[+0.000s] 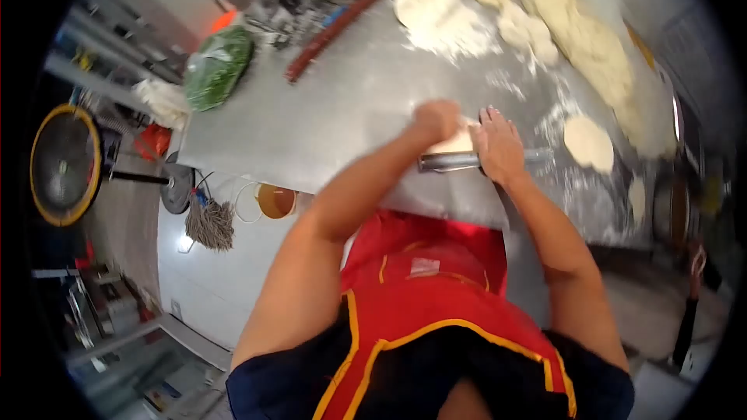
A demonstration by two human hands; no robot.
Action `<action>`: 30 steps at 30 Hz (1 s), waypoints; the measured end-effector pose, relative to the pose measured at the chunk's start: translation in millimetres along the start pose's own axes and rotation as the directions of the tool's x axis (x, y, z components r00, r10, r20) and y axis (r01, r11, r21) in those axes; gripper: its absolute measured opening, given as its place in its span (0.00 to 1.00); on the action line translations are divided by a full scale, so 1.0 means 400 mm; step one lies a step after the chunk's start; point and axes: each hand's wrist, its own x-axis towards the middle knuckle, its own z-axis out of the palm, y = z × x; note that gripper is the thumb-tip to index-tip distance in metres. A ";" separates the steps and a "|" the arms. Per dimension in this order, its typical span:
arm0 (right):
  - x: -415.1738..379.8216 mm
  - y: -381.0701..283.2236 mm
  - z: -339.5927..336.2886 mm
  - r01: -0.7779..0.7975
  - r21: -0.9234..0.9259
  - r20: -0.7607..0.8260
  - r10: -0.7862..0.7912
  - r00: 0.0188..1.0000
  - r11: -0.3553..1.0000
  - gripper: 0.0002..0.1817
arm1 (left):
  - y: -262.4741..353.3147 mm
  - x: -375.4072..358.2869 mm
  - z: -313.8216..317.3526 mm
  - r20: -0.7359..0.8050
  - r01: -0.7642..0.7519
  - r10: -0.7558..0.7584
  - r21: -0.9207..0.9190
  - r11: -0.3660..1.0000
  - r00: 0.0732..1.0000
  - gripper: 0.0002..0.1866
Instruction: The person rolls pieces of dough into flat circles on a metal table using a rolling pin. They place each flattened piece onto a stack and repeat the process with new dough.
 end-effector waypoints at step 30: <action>-0.039 -0.058 -0.018 0.041 0.103 -0.247 -0.015 0.969 0.994 0.30 | 0.071 -0.034 -0.126 0.281 -0.030 0.018 0.039 0.999 0.960 0.21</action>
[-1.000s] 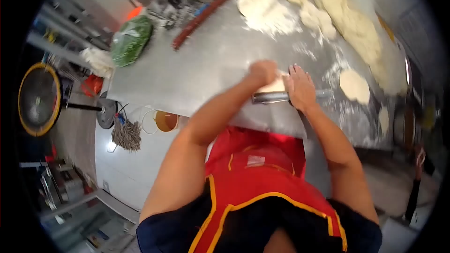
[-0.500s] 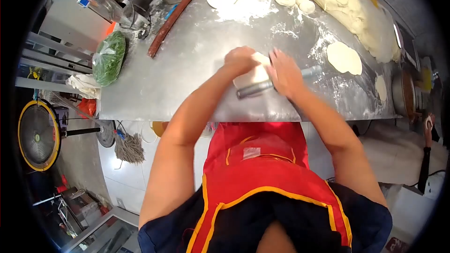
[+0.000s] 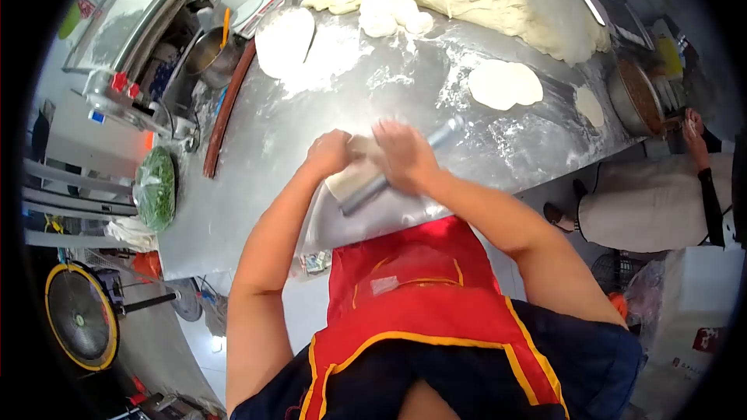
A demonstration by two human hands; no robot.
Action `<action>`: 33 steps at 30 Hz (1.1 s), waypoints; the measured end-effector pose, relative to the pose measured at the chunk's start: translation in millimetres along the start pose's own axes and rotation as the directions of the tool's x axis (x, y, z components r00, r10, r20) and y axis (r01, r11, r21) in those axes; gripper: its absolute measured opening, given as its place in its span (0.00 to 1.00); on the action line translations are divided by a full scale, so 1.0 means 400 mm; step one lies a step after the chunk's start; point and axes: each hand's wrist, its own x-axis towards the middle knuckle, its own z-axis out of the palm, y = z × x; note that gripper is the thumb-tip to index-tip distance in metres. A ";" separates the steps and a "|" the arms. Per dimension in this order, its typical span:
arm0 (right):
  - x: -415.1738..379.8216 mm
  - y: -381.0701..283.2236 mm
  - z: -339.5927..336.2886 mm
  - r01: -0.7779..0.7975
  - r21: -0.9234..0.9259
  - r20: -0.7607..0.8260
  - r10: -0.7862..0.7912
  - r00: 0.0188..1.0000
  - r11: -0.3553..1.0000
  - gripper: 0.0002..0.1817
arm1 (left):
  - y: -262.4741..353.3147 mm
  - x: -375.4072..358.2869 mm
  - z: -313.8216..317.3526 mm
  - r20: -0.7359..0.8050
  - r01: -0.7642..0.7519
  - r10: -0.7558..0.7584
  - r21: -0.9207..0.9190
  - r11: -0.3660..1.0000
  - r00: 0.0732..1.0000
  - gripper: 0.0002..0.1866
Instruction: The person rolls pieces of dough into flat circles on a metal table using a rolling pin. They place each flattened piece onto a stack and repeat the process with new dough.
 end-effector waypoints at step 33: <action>-0.213 -0.001 -0.166 -0.013 0.018 0.310 0.006 0.951 1.000 0.33 | 0.174 0.750 0.053 -0.601 -0.483 0.476 0.165 0.860 0.642 0.12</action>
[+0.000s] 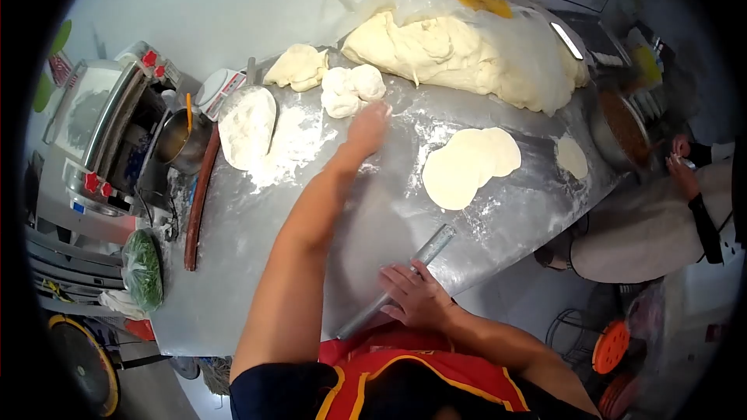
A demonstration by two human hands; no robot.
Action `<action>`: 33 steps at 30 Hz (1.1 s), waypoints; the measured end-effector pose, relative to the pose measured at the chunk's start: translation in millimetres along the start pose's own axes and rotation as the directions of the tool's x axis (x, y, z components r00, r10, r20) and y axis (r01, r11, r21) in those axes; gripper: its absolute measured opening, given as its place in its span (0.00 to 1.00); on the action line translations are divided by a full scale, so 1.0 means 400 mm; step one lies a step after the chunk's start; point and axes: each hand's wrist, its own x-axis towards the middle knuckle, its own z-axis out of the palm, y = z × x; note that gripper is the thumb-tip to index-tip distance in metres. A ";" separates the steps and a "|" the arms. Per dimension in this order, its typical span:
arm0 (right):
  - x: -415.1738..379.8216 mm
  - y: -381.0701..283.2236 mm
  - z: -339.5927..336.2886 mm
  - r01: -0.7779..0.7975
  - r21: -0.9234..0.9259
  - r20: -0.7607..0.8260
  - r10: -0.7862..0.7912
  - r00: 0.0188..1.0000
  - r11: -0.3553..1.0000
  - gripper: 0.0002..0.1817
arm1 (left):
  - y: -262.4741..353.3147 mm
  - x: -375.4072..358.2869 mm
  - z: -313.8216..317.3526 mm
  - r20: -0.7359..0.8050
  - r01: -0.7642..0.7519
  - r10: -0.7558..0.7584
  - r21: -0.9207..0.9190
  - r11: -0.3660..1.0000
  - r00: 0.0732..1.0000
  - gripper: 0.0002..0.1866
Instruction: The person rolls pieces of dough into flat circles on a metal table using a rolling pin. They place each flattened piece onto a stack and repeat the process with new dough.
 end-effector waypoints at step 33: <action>-0.004 -0.001 0.028 0.034 0.046 -0.143 -0.027 0.989 0.998 0.31 | 0.240 -0.431 -0.281 0.162 0.109 -0.173 0.341 0.934 0.972 0.28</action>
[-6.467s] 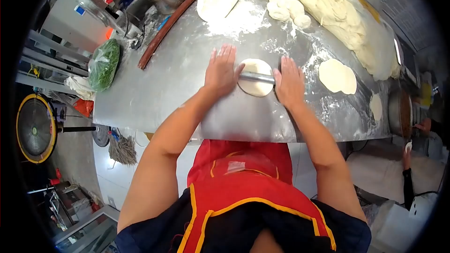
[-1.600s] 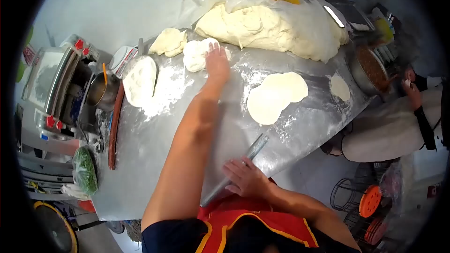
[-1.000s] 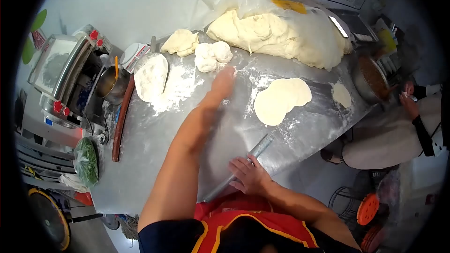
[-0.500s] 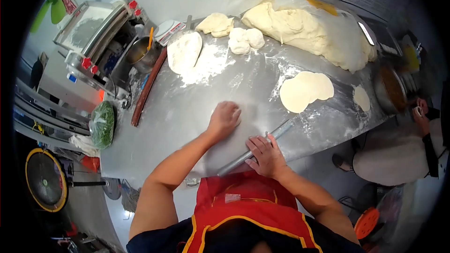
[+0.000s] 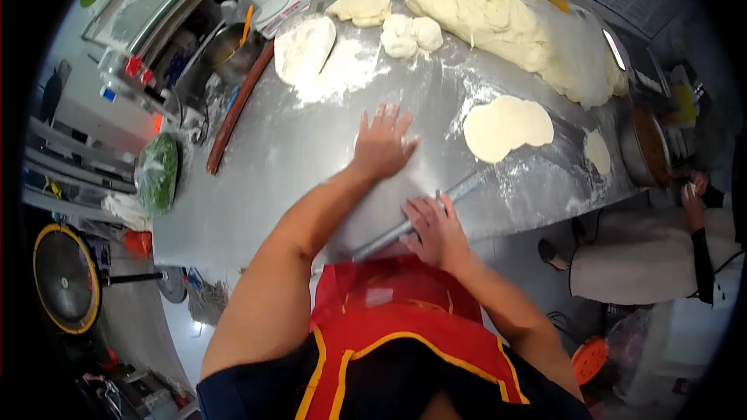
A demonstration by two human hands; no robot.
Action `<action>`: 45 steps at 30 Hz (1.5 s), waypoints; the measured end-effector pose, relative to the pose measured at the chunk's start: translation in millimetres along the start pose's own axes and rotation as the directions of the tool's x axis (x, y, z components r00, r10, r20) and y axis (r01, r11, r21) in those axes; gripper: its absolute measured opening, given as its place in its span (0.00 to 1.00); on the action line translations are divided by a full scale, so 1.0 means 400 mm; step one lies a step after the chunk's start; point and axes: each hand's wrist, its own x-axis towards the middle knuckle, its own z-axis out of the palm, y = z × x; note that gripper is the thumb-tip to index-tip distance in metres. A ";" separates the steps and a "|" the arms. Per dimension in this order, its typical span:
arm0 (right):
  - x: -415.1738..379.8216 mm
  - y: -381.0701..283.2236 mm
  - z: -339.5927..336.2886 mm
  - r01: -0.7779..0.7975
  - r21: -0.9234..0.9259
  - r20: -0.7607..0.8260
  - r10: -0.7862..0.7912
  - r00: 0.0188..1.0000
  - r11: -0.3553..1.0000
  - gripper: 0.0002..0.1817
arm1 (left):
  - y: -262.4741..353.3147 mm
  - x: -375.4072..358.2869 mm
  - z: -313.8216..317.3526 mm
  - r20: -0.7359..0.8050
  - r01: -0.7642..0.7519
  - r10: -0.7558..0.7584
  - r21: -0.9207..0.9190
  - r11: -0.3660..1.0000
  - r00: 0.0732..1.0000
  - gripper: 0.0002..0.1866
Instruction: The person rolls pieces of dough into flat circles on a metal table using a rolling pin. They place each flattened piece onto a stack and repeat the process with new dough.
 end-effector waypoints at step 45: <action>0.335 0.147 0.095 -0.149 -0.197 -0.110 0.129 0.985 0.969 0.32 | -0.196 -0.192 -0.131 0.009 0.257 -0.257 0.016 0.966 0.966 0.33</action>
